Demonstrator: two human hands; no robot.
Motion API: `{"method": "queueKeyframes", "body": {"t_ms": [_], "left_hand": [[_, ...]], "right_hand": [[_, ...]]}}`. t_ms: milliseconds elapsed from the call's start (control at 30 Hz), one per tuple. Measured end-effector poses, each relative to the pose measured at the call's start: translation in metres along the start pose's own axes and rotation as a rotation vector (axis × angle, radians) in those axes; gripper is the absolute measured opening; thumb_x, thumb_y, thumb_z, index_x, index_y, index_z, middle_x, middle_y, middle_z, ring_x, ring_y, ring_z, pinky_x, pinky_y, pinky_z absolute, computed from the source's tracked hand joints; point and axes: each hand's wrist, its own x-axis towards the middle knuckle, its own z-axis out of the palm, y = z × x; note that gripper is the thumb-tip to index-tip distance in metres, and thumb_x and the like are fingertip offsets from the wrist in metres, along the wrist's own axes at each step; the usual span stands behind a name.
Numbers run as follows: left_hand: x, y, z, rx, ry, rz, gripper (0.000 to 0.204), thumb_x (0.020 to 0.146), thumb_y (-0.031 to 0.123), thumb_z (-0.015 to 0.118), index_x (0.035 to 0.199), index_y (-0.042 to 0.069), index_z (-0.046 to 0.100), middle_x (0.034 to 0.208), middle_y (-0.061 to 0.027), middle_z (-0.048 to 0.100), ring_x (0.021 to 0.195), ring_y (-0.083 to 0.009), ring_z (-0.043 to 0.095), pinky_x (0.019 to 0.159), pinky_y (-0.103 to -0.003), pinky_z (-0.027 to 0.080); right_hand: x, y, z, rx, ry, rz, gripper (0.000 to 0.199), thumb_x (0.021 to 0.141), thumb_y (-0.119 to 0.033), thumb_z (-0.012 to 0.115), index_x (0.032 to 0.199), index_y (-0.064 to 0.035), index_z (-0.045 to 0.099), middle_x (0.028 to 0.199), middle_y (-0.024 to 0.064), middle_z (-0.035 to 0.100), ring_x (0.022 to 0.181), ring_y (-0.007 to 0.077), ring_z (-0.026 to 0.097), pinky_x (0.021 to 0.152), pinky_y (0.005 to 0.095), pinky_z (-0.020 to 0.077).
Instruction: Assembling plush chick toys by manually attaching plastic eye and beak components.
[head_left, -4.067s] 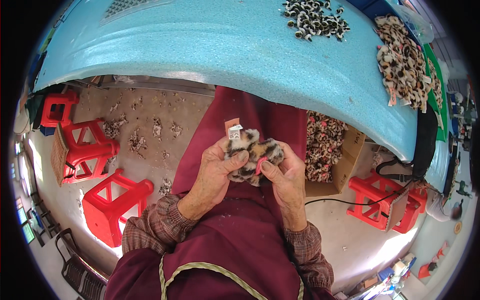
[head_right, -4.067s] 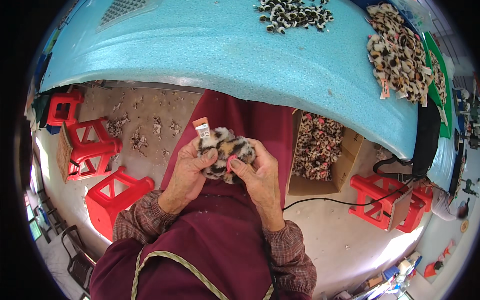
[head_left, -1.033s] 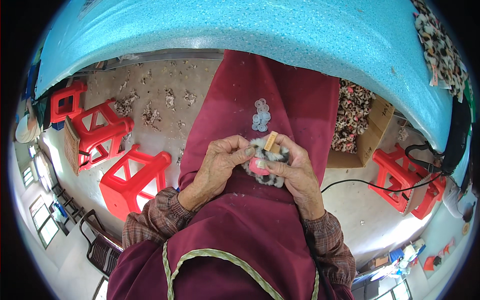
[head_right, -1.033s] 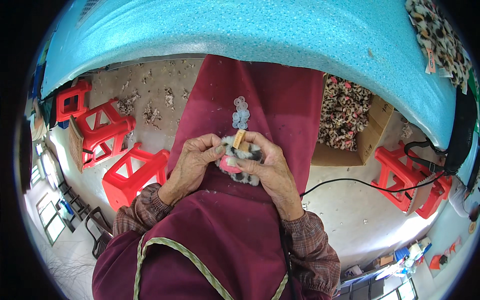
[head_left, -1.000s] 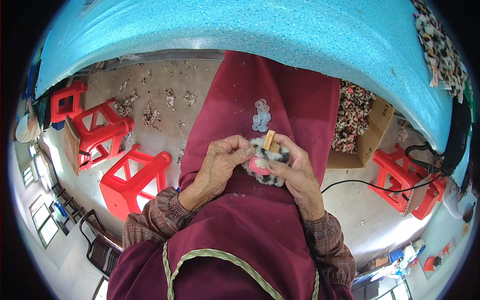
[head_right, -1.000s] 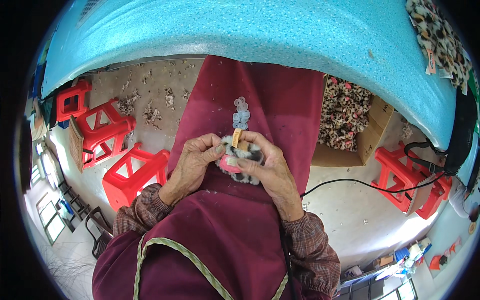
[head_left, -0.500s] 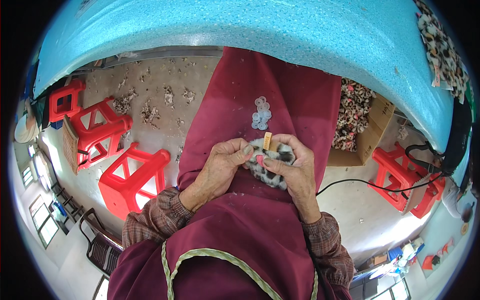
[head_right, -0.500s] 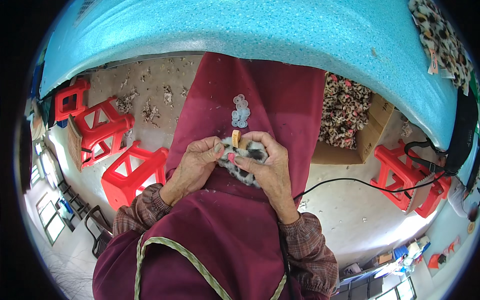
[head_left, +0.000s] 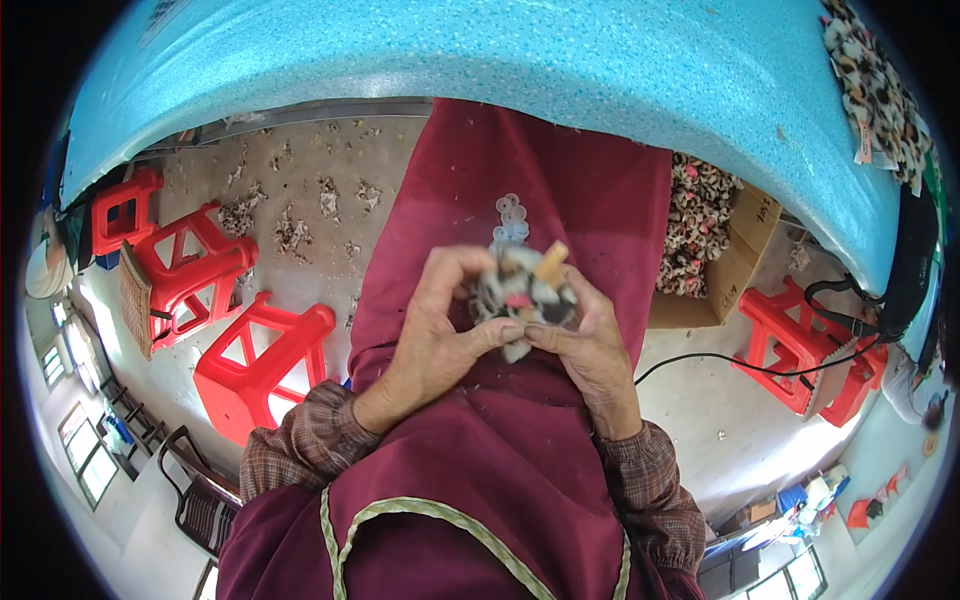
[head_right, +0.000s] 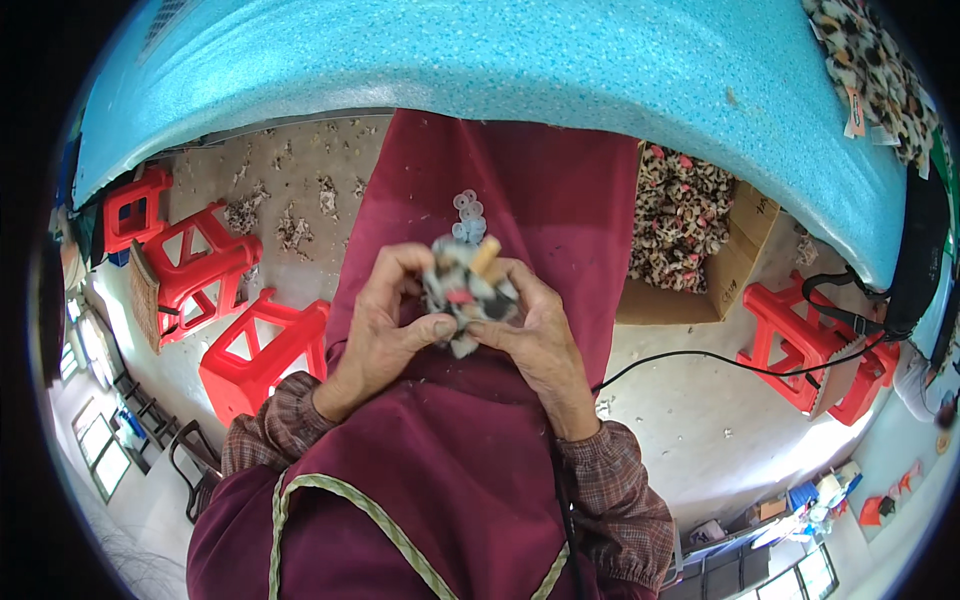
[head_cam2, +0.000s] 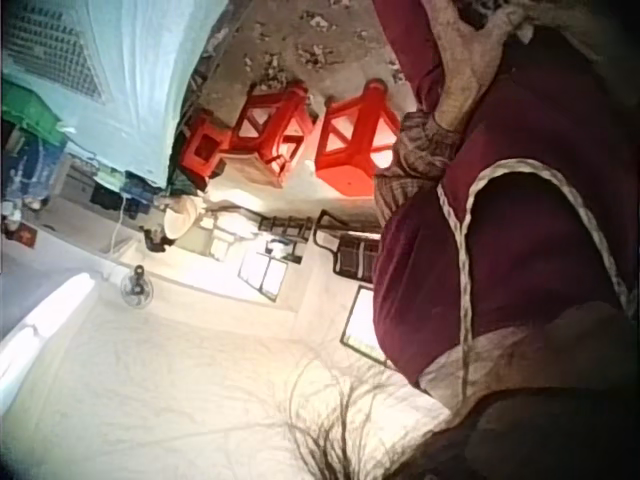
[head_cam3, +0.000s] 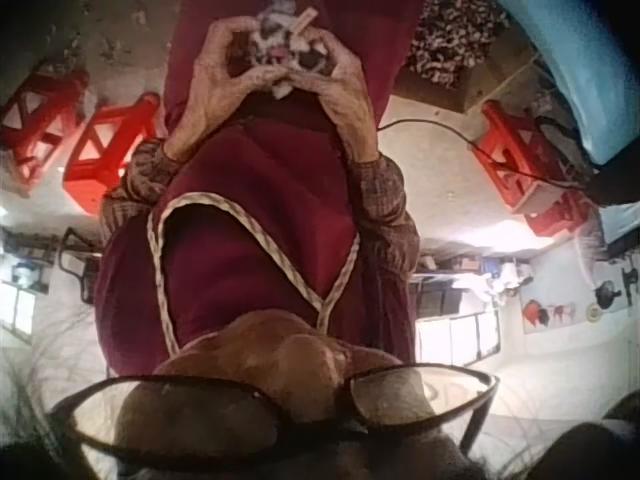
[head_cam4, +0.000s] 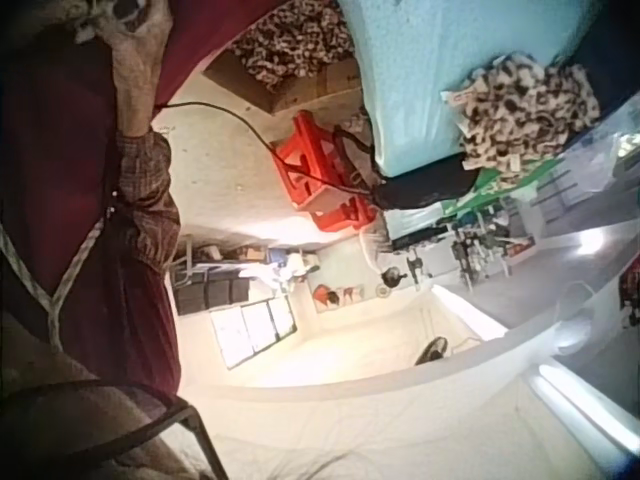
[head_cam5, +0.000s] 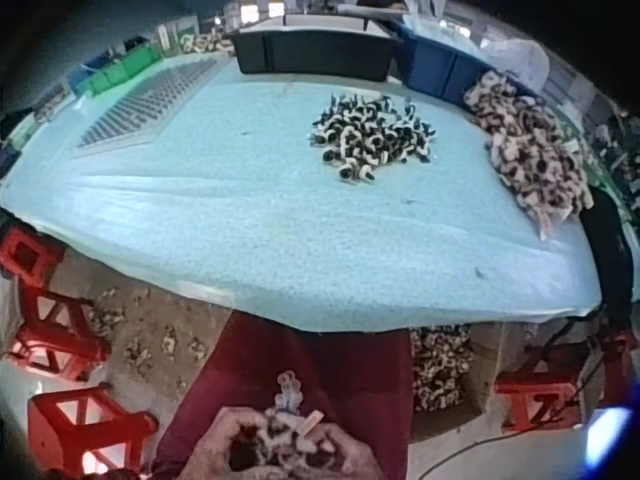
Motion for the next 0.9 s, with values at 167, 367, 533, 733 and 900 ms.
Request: {"method": "queueKeyframes", "body": {"t_ms": [167, 367, 533, 733, 900], "left_hand": [[0.011, 0.005, -0.008, -0.134, -0.227, -0.175, 0.063, 0.066, 0.009, 0.079, 0.121, 0.004, 0.047, 0.1, -0.0041, 0.055, 0.086, -0.0106, 0.053, 0.073, -0.026, 0.048], [0.006, -0.008, -0.006, -0.167, -0.127, -0.306, 0.069, 0.061, 0.003, 0.079, 0.122, 0.004, 0.048, 0.087, 0.0005, 0.055, 0.072, -0.0068, 0.05, 0.063, -0.022, 0.045], [0.004, 0.008, -0.001, 0.163, -0.121, -0.208, 0.063, 0.059, 0.005, 0.081, 0.115, 0.003, 0.053, 0.079, 0.0032, 0.052, 0.068, -0.0056, 0.046, 0.058, -0.021, 0.041], [0.011, -0.004, -0.015, 0.22, -0.155, -0.036, 0.054, 0.062, 0.007, 0.082, 0.107, 0.003, 0.053, 0.081, 0.0015, 0.053, 0.072, -0.0077, 0.049, 0.065, -0.023, 0.044], [0.01, -0.003, -0.006, -0.19, -0.199, -0.261, 0.042, 0.068, 0.006, 0.078, 0.1, 0.004, 0.049, 0.084, -0.0001, 0.056, 0.079, -0.0064, 0.051, 0.069, -0.023, 0.045]], "right_hand": [[0.001, 0.008, -0.019, 0.234, -0.194, 0.07, 0.03, 0.086, -0.004, 0.06, 0.114, 0.0024, 0.05, 0.11, 0.0134, 0.059, 0.101, 0.0185, 0.059, 0.087, 0.0307, 0.0503], [-0.011, -0.001, -0.012, 0.255, -0.162, 0.029, 0.036, 0.085, -0.01, 0.064, 0.115, 0.0022, 0.05, 0.107, 0.0118, 0.06, 0.102, 0.0181, 0.058, 0.088, 0.0323, 0.0494], [-0.016, -0.003, -0.009, 0.033, -0.086, 0.023, 0.041, 0.082, -0.011, 0.067, 0.118, 0.0019, 0.05, 0.105, 0.0099, 0.06, 0.101, 0.016, 0.057, 0.089, 0.0291, 0.0471], [-0.013, 0.007, -0.011, 0.094, -0.005, 0.016, 0.034, 0.085, -0.003, 0.062, 0.118, 0.0041, 0.054, 0.104, 0.0069, 0.061, 0.096, 0.0123, 0.058, 0.088, 0.0249, 0.046], [-0.013, 0.008, -0.012, 0.127, -0.01, -0.006, 0.033, 0.087, -0.002, 0.059, 0.119, 0.0045, 0.053, 0.106, 0.0073, 0.061, 0.096, 0.0117, 0.058, 0.087, 0.0253, 0.0466]]}}
